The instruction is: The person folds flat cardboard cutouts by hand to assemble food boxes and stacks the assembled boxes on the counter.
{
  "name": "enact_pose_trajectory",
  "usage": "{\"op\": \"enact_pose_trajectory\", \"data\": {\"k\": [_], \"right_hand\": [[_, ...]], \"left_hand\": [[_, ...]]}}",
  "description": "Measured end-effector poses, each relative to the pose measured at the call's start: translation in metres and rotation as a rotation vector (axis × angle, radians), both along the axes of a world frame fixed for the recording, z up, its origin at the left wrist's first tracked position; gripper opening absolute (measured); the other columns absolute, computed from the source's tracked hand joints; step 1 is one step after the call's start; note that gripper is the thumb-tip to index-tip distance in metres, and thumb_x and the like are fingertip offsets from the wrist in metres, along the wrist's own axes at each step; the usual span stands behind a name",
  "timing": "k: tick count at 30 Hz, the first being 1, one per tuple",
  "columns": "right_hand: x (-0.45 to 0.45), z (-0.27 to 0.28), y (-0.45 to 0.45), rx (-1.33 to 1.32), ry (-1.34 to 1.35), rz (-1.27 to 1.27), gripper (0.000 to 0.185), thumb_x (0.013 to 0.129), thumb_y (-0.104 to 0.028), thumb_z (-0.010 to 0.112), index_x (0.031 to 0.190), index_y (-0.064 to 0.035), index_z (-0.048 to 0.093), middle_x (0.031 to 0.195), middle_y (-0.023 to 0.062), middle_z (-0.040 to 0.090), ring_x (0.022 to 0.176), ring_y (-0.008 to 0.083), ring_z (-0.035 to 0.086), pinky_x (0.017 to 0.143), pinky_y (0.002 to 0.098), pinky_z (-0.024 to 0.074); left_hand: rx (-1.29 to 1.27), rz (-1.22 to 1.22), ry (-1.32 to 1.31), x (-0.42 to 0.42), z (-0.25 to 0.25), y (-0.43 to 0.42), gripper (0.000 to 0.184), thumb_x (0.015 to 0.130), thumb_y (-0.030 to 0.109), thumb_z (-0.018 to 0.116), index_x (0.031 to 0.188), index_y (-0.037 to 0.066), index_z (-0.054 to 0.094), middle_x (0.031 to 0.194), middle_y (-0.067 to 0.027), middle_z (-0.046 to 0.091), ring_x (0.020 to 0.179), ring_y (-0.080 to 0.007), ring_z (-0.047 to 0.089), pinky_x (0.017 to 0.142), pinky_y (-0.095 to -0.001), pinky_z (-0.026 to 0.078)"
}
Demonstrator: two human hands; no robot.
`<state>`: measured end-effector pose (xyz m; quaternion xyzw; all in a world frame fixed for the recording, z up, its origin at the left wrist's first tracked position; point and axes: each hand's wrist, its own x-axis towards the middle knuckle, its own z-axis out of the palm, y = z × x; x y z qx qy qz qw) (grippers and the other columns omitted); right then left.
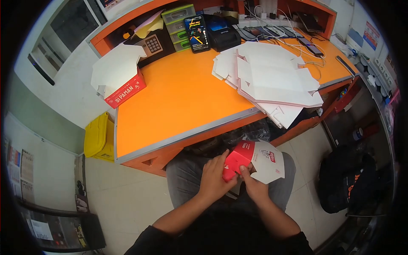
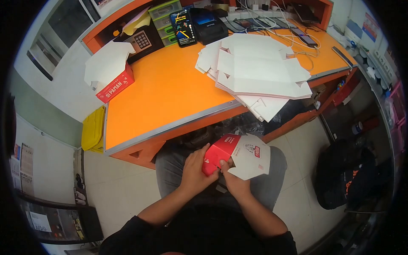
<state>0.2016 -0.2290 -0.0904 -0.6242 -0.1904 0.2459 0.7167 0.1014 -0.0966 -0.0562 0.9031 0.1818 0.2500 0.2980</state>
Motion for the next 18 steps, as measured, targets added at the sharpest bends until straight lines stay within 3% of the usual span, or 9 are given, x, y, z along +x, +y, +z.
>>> {"op": "enact_pose_trajectory", "data": {"k": [5, 11, 17, 18], "right_hand": [[0.007, -0.014, -0.001, -0.062, -0.197, -0.081, 0.019, 0.1, -0.01, 0.072, 0.116, -0.004, 0.063, 0.104, 0.0043, 0.067, 0.094, 0.0136, 0.065, 0.08, 0.0274, 0.0544], [0.007, -0.006, 0.006, -0.013, 0.048, 0.013, 0.048, 0.098, -0.004, 0.073, 0.141, -0.0025, 0.053, 0.131, 0.0096, 0.063, 0.119, 0.0189, 0.064, 0.101, 0.0346, 0.0537], [0.002, 0.006, 0.015, -0.005, 0.062, 0.032, 0.048, 0.097, -0.001, 0.072, 0.14, -0.002, 0.053, 0.133, 0.0091, 0.062, 0.123, 0.0176, 0.061, 0.105, 0.0326, 0.0503], [-0.001, 0.01, 0.017, 0.018, 0.038, 0.002, 0.041, 0.097, -0.004, 0.073, 0.134, -0.0022, 0.056, 0.122, 0.0075, 0.063, 0.112, 0.016, 0.062, 0.097, 0.0317, 0.0515]], "left_hand": [[-0.023, 0.007, 0.026, 0.003, -0.003, 0.001, 0.092, 0.069, 0.016, 0.083, 0.151, 0.002, 0.045, 0.121, -0.0199, 0.065, 0.113, -0.0399, 0.063, 0.101, -0.048, 0.048], [-0.031, 0.005, -0.019, -0.001, -0.009, 0.006, 0.093, 0.072, 0.018, 0.08, 0.155, 0.004, 0.042, 0.128, -0.0192, 0.063, 0.114, -0.0398, 0.061, 0.1, -0.0481, 0.047], [-0.051, 0.031, -0.028, -0.001, -0.006, 0.008, 0.092, 0.07, 0.015, 0.08, 0.153, 0.003, 0.044, 0.126, -0.021, 0.064, 0.115, -0.0404, 0.063, 0.103, -0.0467, 0.049], [-0.052, 0.033, -0.029, -0.001, -0.007, 0.008, 0.093, 0.07, 0.015, 0.08, 0.154, 0.003, 0.044, 0.126, -0.0211, 0.064, 0.116, -0.0403, 0.063, 0.103, -0.0466, 0.05]]}}
